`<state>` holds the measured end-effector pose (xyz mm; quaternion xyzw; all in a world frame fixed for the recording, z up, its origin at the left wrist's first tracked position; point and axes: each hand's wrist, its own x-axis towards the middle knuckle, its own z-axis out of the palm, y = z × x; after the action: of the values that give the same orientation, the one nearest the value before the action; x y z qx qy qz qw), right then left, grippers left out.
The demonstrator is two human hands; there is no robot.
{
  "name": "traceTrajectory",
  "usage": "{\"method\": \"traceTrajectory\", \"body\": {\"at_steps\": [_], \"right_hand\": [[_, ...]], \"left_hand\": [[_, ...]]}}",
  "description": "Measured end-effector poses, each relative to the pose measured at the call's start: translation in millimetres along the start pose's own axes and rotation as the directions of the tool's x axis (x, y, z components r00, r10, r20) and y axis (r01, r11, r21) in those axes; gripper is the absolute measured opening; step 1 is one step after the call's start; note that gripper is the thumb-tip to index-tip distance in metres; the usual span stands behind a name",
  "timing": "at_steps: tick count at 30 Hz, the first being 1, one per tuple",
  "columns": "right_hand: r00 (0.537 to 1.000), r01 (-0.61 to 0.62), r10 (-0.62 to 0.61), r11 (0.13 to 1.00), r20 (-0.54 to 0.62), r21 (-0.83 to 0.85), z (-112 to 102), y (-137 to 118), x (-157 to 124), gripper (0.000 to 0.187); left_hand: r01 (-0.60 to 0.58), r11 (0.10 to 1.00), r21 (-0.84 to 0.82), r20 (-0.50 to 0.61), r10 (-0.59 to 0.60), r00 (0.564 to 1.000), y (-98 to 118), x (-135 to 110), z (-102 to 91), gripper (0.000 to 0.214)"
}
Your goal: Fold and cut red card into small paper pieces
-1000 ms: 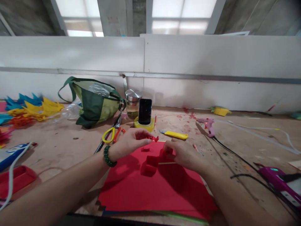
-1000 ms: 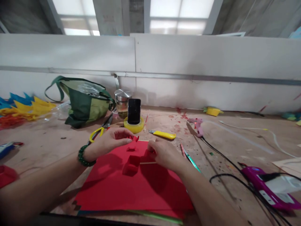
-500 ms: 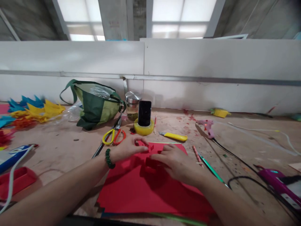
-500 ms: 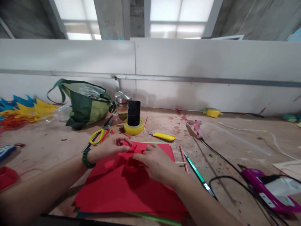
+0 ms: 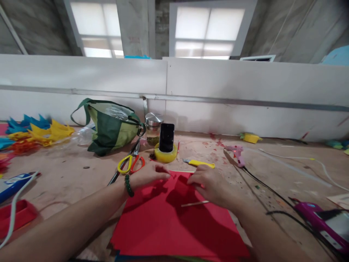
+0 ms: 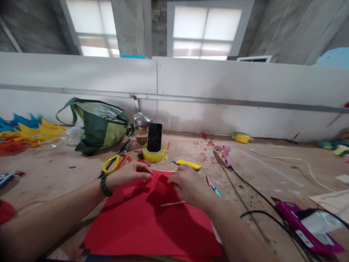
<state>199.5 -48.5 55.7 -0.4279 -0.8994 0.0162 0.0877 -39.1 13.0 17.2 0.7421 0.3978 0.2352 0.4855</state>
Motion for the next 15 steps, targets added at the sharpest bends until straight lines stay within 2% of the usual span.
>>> {"method": "traceTrajectory", "body": {"at_steps": [3, 5, 8, 10, 15], "right_hand": [[0.981, -0.195, 0.194, 0.969, -0.019, -0.154, -8.8, 21.2, 12.8, 0.027], [0.962, -0.269, 0.274, 0.936, -0.009, -0.225, -7.6, 32.7, 25.7, 0.025], [0.944, -0.299, 0.326, 0.908, 0.045, -0.292, 4.1, 42.8, 43.5, 0.020], [0.932, -0.309, 0.353, 0.891, 0.081, -0.332, 14.1, 45.2, 50.6, 0.020], [0.887, -0.386, 0.455, 0.828, 0.084, -0.408, 28.5, 45.9, 54.0, 0.026]], "left_hand": [[-0.035, 0.999, 0.011, -0.084, 0.036, 0.996, 12.9, 21.1, -8.5, 0.030], [-0.033, 0.999, 0.040, -0.126, 0.038, 0.991, 17.2, 42.4, -6.1, 0.028], [0.000, 0.994, 0.105, -0.171, 0.018, 0.985, 12.4, 74.6, 9.0, 0.017], [0.023, 0.989, 0.149, -0.192, 0.006, 0.981, 3.7, 89.5, 20.8, 0.018], [0.028, 0.976, 0.216, -0.220, 0.021, 0.975, -16.3, 98.5, 37.0, 0.029]]}}
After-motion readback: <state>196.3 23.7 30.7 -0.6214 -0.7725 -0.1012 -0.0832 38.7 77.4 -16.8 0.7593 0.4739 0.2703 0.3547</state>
